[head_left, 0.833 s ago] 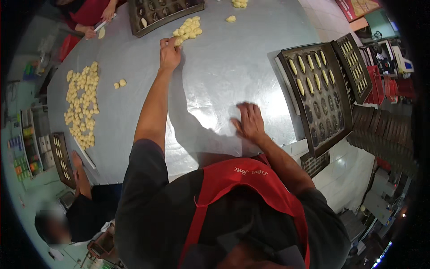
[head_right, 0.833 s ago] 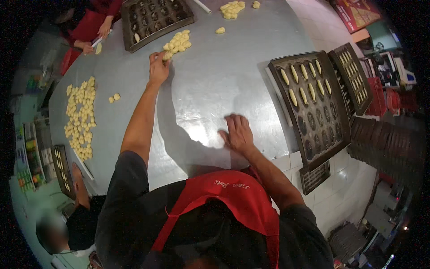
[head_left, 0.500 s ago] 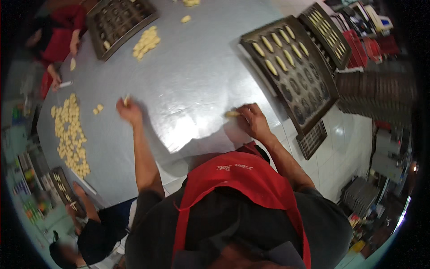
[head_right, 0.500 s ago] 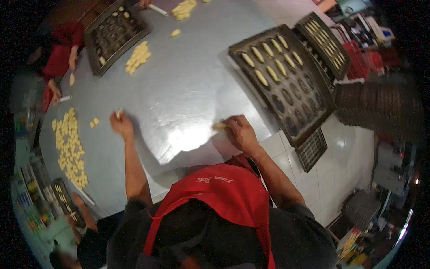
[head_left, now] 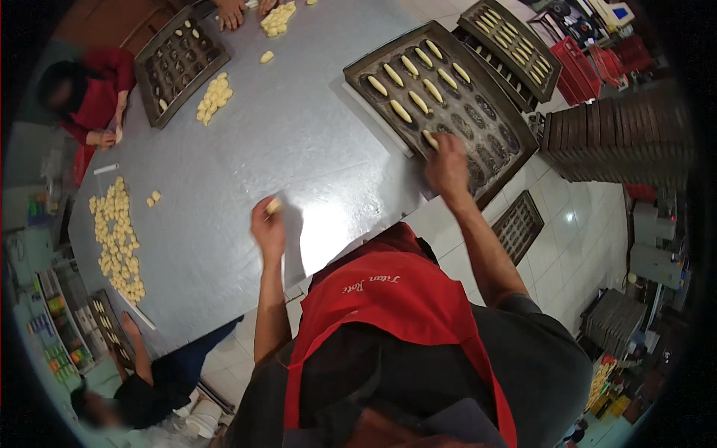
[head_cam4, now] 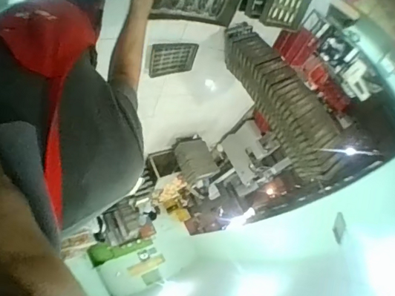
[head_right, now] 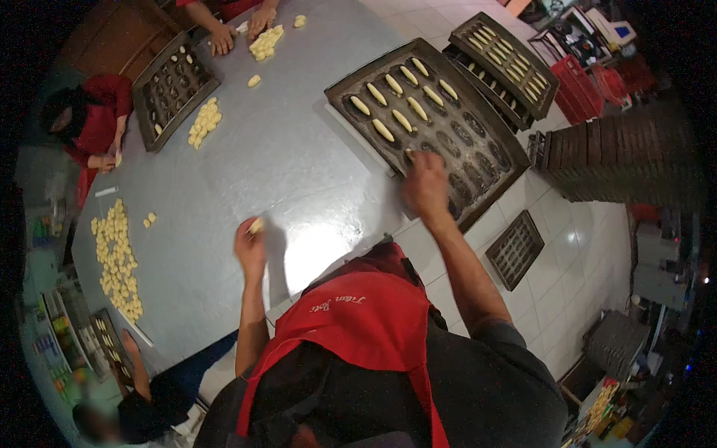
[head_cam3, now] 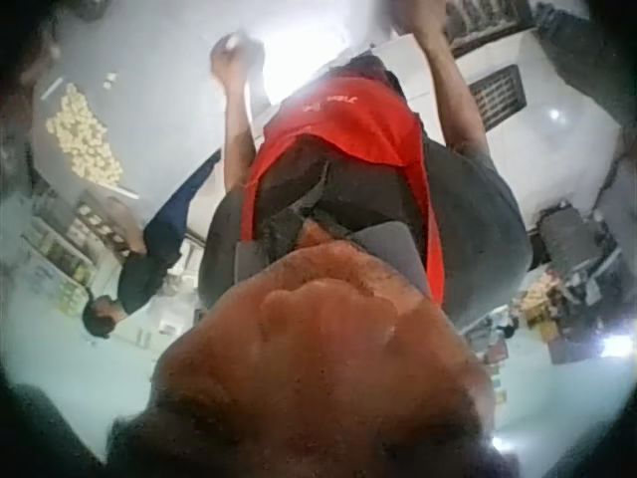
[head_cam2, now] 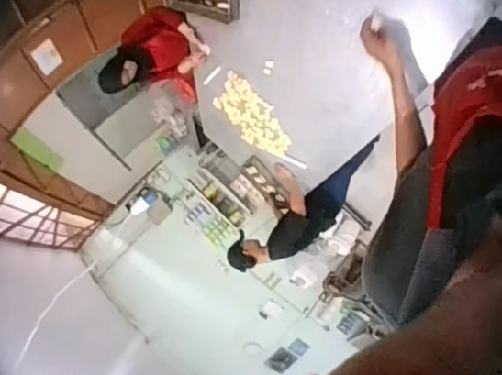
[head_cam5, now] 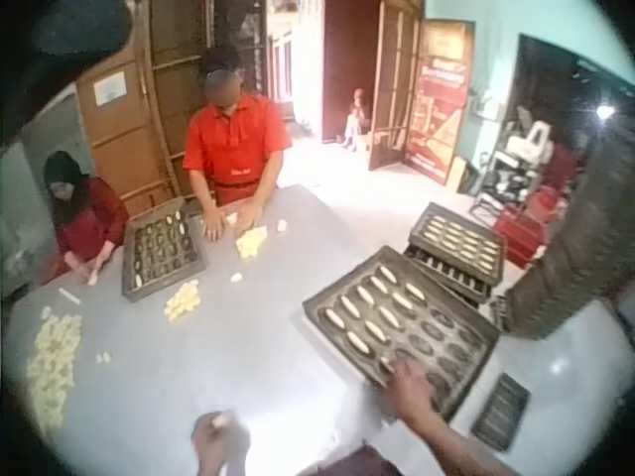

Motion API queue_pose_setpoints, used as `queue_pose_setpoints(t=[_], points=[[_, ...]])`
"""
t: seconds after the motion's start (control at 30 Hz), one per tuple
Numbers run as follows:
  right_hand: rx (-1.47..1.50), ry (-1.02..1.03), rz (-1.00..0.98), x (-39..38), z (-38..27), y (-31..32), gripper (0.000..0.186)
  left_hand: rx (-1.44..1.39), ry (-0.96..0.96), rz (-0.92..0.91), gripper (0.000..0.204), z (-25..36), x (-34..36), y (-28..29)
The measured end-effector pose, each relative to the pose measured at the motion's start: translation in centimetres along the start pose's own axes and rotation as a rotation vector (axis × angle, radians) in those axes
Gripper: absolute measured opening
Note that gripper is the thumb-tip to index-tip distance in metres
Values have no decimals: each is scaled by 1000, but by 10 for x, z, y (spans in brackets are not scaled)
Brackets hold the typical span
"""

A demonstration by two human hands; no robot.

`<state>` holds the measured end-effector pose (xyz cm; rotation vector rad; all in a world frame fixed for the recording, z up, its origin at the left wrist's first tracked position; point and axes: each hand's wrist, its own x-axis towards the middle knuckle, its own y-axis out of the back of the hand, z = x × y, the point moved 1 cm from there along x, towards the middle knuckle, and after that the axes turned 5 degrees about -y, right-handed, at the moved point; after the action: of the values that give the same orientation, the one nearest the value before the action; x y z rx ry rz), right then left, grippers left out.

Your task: Manually shaping small portions of dough into rolls and placing them on baking trays, then retrieving more dough from an industrial mixer.

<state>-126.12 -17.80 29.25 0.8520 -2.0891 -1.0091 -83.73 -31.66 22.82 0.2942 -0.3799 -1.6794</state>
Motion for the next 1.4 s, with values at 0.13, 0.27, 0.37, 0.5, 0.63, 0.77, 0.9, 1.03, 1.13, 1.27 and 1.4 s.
queue_pose_setpoints(t=[0.13, 0.27, 0.37, 0.5, 0.63, 0.77, 0.9, 1.03, 1.13, 1.27, 1.4], points=[[102, 204, -134, 25, -58, -82, 53, 12, 8, -302, 62, 87, 1, -109], [-29, 49, -215, 41, -63, -116, 58, 639, -655, -271, 43, 70, -27, -116], [20, 90, -354, 4, -56, -109, 44, 676, -574, -345, 50, 77, -59, -104], [201, 482, -409, -46, -45, -100, 34, 717, -504, -339, 71, 83, -40, -93], [417, 591, -379, -4, -84, -115, 41, 823, -515, -174, 73, 62, 42, -103], [295, 452, -340, -30, -84, -98, 47, 840, -571, -213, 71, 55, 9, -105], [250, 392, -559, -84, -50, -66, 42, 803, -561, -451, 72, 74, -82, -94], [300, 102, -343, -49, -39, -87, 39, 569, -571, -534, 69, 75, -99, -102], [-24, 328, -285, -36, -71, -91, 41, 508, -431, -457, 65, 91, -72, -117], [-72, 558, -327, -64, -94, -95, 56, 663, -476, -247, 66, 78, -58, -122], [-66, 613, -434, -108, -72, -66, 61, 668, -537, -466, 67, 70, -110, -97]])
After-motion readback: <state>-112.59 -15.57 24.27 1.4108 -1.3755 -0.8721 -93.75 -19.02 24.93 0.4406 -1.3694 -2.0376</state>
